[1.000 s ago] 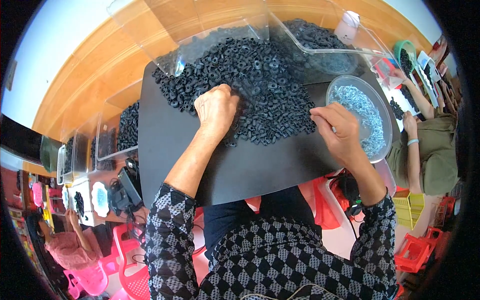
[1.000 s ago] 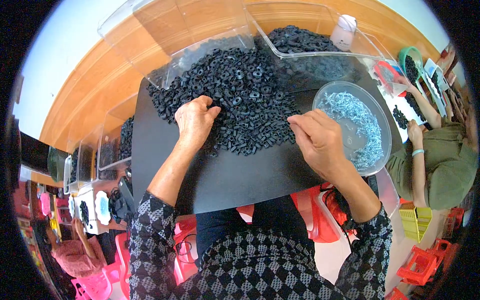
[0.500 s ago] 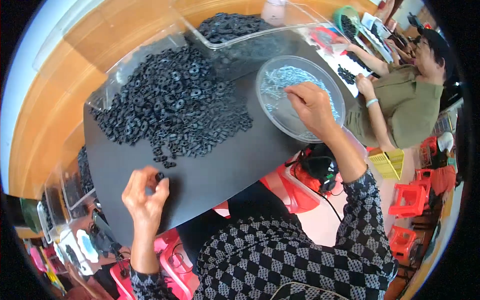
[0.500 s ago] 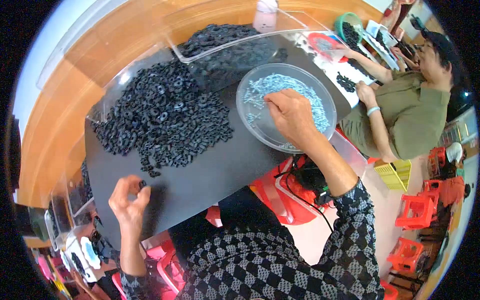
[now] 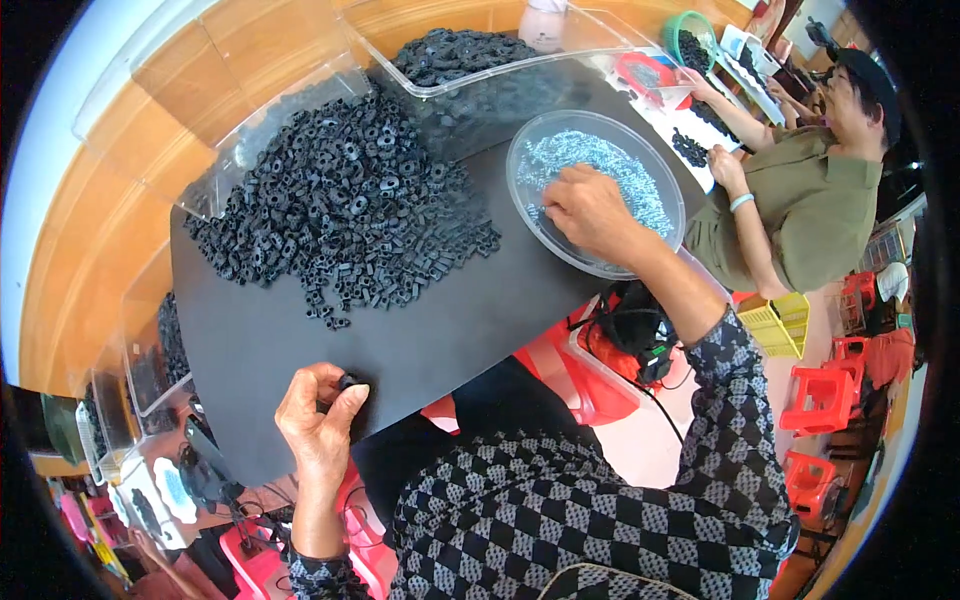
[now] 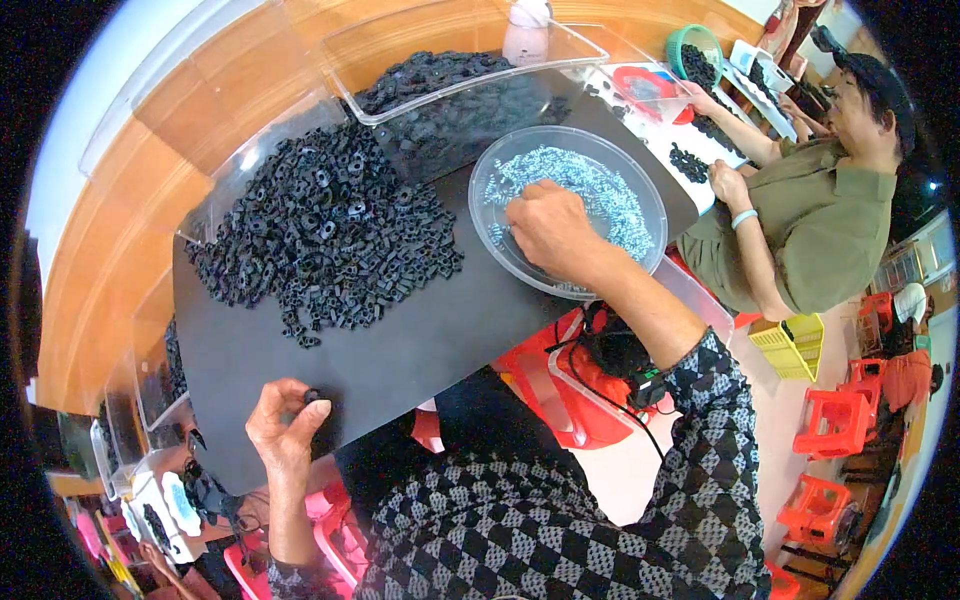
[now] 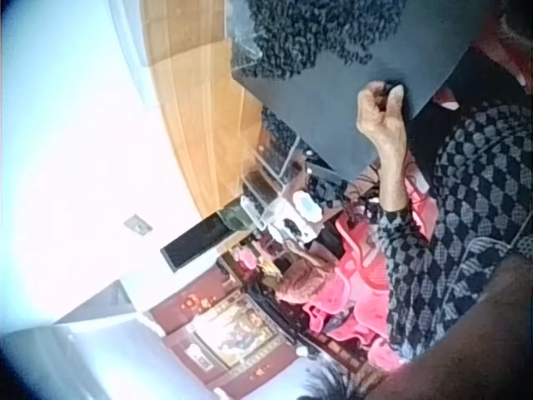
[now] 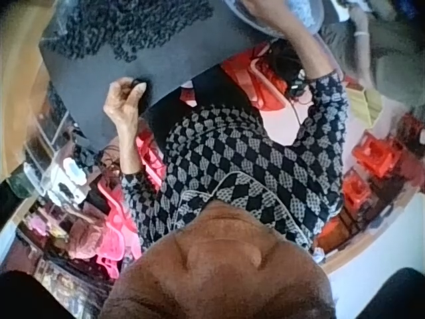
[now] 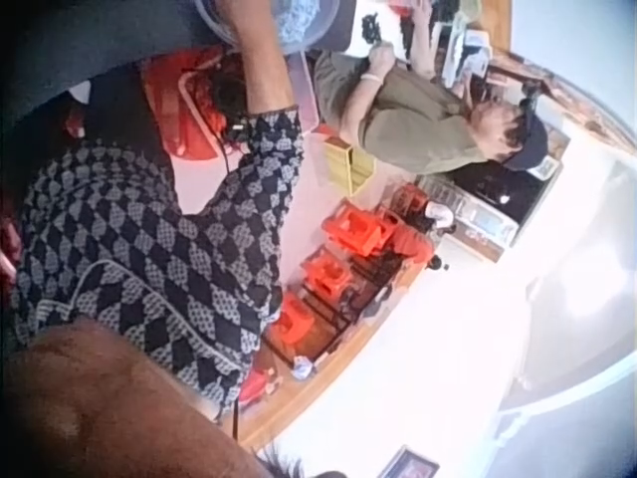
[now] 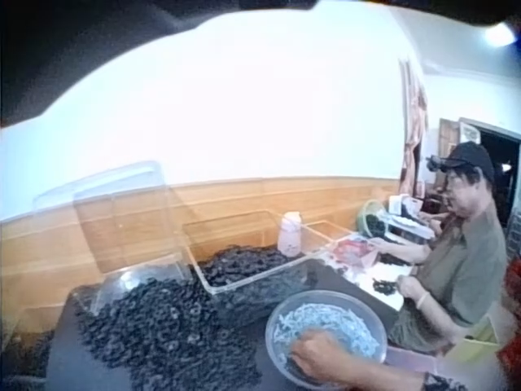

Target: Assembling small blue plastic pins into black plastic components at a workshop station.

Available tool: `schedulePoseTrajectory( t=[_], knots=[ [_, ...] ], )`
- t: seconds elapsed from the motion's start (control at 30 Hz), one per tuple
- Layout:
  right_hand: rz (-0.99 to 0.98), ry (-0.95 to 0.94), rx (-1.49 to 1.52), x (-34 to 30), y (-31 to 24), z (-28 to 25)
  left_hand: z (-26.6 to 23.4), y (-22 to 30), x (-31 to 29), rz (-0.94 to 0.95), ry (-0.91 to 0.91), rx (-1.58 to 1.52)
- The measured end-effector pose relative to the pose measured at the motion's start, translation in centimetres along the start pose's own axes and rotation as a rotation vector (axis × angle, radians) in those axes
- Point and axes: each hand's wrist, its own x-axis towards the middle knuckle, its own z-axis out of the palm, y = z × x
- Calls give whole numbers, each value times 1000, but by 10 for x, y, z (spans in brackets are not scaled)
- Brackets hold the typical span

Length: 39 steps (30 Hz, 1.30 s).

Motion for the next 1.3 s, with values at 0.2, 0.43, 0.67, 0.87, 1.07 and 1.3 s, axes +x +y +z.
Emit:
schedulePoseTrajectory(
  t=[0.2, 0.43, 0.67, 0.87, 1.07, 1.3],
  knots=[
    [45, 72, 114, 0, -1, 1, 4, 6, -2, -115, -1, -185],
    [222, 40, 225, -2, -5, -9, 12, 9, -1, -203, -46, -379],
    [215, 121, 526, 0, -36, -24, 15, 17, 4, -376, -97, -716],
    [37, 59, 802, 12, -116, -45, 24, 21, 8, -338, -112, -953],
    [-191, 66, 926, 22, -165, -18, 21, 29, -2, -356, -54, -927],
    [-349, 54, 861, 24, -174, -10, 21, 21, -7, -364, -77, -989]
  ],
)
